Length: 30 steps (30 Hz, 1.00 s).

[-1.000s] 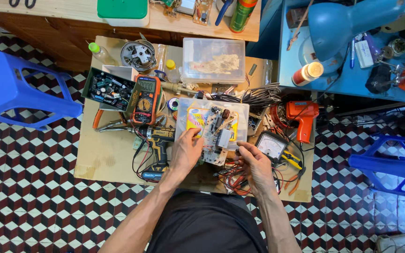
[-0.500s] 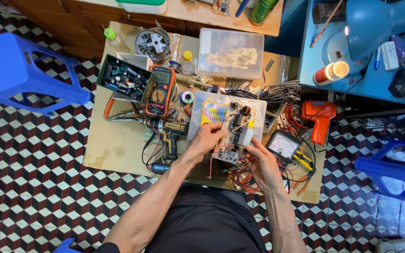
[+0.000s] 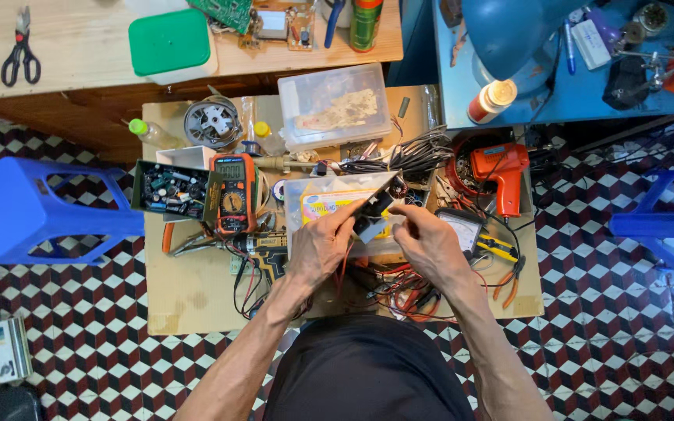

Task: The person retrieves a small box from a shelf and moves to a workbench. They open the box, remove a small component, and place it on a circuit board. They then use a heat gun to apply heat to the board while holding it steady.

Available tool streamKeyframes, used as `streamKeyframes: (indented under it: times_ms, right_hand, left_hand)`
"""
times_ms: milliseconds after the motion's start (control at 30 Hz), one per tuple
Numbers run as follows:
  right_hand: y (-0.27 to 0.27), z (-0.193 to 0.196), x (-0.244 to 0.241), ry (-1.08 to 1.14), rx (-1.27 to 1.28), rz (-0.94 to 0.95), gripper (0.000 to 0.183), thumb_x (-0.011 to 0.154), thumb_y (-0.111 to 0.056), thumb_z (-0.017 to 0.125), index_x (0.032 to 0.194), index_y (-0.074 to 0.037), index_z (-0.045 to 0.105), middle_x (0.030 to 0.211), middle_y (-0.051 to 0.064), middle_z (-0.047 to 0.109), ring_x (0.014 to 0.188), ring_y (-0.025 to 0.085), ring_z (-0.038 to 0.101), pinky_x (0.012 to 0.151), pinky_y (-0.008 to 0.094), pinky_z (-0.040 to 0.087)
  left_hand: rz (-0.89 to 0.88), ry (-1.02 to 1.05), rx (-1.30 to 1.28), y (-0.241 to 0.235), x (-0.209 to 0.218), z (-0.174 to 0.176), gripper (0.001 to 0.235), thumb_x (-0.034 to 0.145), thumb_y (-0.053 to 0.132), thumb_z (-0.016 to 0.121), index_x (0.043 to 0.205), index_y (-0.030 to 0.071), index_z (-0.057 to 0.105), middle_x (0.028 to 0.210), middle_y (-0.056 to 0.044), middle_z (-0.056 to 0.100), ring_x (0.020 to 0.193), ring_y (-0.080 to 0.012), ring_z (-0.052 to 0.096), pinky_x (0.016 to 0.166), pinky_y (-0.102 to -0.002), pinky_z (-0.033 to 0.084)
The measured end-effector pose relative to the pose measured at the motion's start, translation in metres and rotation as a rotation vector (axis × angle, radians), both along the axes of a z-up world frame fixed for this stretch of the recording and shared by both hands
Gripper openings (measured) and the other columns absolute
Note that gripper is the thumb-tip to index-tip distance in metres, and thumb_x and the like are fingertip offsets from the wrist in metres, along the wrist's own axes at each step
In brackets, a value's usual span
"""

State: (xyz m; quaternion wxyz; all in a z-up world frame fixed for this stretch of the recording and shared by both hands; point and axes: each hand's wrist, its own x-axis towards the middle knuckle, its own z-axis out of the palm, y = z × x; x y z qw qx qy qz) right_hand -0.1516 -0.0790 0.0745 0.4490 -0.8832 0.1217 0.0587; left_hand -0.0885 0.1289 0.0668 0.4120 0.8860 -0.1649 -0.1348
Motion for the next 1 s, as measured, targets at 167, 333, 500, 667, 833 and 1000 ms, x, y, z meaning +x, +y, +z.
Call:
streamKeyframes:
  times_ms: [167,333,500,667,833,1000]
  right_hand:
    - [-0.009,0.013,0.008,-0.105,-0.25,0.103,0.037,0.089,-0.016,0.067,0.126,-0.01,0.066,0.093,0.012,0.066,0.075,0.029,0.066,0.067,0.041,0.053]
    - [-0.025,0.017,0.005,-0.108,0.092,-0.082,0.036,0.094,-0.009,0.064,0.13,-0.006,0.064,0.092,0.011,0.067,0.078,0.023,0.068,0.069,0.035,0.055]
    - [-0.045,-0.002,-0.005,-0.19,0.979,-0.499,0.025,0.097,-0.008,0.066,0.12,0.002,0.065,0.105,0.008,0.071,0.092,0.017,0.072,0.084,0.029,0.06]
    - [-0.062,-0.03,-0.019,-0.116,1.252,-0.638,0.021,0.096,-0.013,0.069,0.112,-0.002,0.065,0.097,0.008,0.072,0.088,0.018,0.071,0.08,0.03,0.059]
    - [-0.065,-0.042,-0.028,-0.098,1.281,-0.666,0.018,0.1,-0.017,0.072,0.111,-0.003,0.066,0.091,0.006,0.068,0.078,0.015,0.065,0.074,0.028,0.055]
    - [-0.058,-0.033,-0.026,-0.089,1.288,-0.653,0.019,0.095,-0.014,0.071,0.111,-0.005,0.064,0.095,0.005,0.069,0.084,0.013,0.067,0.077,0.028,0.055]
  left_hand:
    - [-0.005,0.184,-0.285,-0.009,0.01,-0.005,0.035,0.105,0.02,0.056,0.137,0.011,0.065,0.108,-0.011,0.076,0.093,-0.0207,0.072,0.082,-0.034,0.056]
    - [0.057,0.712,-0.764,-0.022,0.022,-0.045,0.038,0.106,0.016,0.055,0.139,-0.002,0.062,0.113,-0.008,0.073,0.089,-0.0101,0.067,0.077,-0.027,0.057]
    - [0.131,0.97,-0.994,-0.032,0.027,-0.047,0.039,0.104,0.013,0.053,0.139,-0.004,0.057,0.117,-0.01,0.074,0.095,-0.0133,0.072,0.085,-0.029,0.061]
    - [0.15,1.026,-1.004,-0.041,0.028,-0.03,0.04,0.105,0.014,0.053,0.142,-0.002,0.057,0.12,-0.011,0.072,0.098,-0.0143,0.071,0.084,-0.031,0.06]
    - [0.157,1.101,-1.055,-0.04,0.025,-0.024,0.044,0.104,0.014,0.052,0.145,-0.001,0.054,0.127,-0.011,0.07,0.105,-0.0157,0.071,0.091,-0.033,0.059]
    - [0.168,1.092,-1.064,-0.037,0.023,-0.028,0.043,0.105,0.013,0.052,0.146,-0.002,0.053,0.131,-0.013,0.068,0.11,-0.018,0.07,0.096,-0.033,0.058]
